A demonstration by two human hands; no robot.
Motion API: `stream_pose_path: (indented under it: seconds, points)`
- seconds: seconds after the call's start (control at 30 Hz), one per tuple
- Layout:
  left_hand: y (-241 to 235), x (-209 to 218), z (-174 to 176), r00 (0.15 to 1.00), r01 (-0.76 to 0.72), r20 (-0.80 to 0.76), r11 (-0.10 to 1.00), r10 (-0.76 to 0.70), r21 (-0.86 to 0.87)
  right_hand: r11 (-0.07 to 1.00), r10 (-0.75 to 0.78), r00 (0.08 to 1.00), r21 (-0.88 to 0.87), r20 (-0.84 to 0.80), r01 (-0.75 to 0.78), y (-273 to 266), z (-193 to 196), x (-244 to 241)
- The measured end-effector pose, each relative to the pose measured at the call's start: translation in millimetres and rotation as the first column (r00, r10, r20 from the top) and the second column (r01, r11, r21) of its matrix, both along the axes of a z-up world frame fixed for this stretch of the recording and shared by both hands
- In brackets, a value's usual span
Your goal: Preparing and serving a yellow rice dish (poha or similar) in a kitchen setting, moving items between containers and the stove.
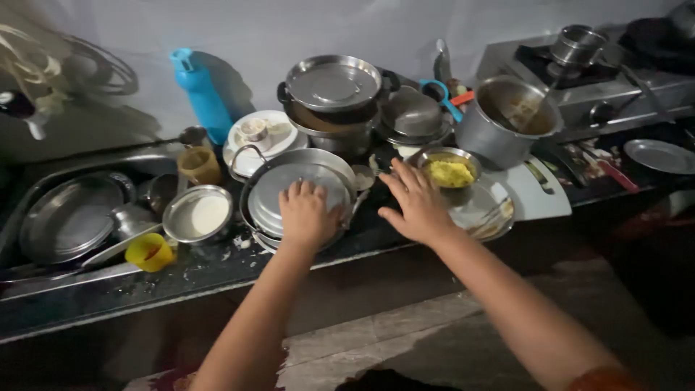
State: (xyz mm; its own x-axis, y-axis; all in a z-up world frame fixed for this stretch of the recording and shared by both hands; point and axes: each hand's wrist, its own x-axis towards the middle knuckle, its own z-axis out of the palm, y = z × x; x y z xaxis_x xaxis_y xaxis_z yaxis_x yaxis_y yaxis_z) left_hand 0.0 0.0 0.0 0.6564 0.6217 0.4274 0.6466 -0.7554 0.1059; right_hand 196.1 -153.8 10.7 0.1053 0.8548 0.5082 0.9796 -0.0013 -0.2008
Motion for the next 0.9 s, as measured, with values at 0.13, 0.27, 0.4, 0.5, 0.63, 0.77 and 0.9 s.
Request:
stream_pose_path:
  seconds: [0.13, 0.27, 0.4, 0.5, 0.63, 0.77, 0.9]
  points:
    - [-1, -10, 0, 0.978, -0.123, -0.187, 0.983, 0.097, -0.135, 0.999, 0.045, 0.999, 0.011, 0.014, -0.045, 10, -15, -12]
    - [9, -20, -21, 0.958, -0.176, -0.259, 0.966, 0.124, -0.189, 0.998, 0.053, 0.999, -0.044, 0.003, -0.053, 22, -23, -26]
    - [-5, -34, -2, 0.950, -0.184, -0.292, 0.950, 0.107, -0.253, 0.991, 0.027, 0.999, -0.132, -0.021, -0.029, 27, -24, -42]
    - [-2, -35, -11, 0.959, -0.177, -0.262, 0.954, 0.111, -0.243, 0.985, 0.014, 0.999, -0.169, -0.045, -0.022, 30, -36, -46]
    - [-4, -35, -9, 0.965, -0.167, -0.243, 0.948, 0.101, -0.269, 0.993, 0.014, 0.998, -0.115, -0.062, -0.021, 28, -37, -52]
    - [4, -28, -28, 0.952, -0.209, -0.271, 0.948, 0.141, -0.240, 0.991, -0.039, 0.995, -0.134, -0.095, 0.026, 21, -34, -56]
    - [-2, -21, -29, 0.981, -0.178, -0.118, 0.951, 0.152, -0.251, 0.998, -0.003, 0.991, -0.064, -0.136, -0.005, 6, -44, -48]
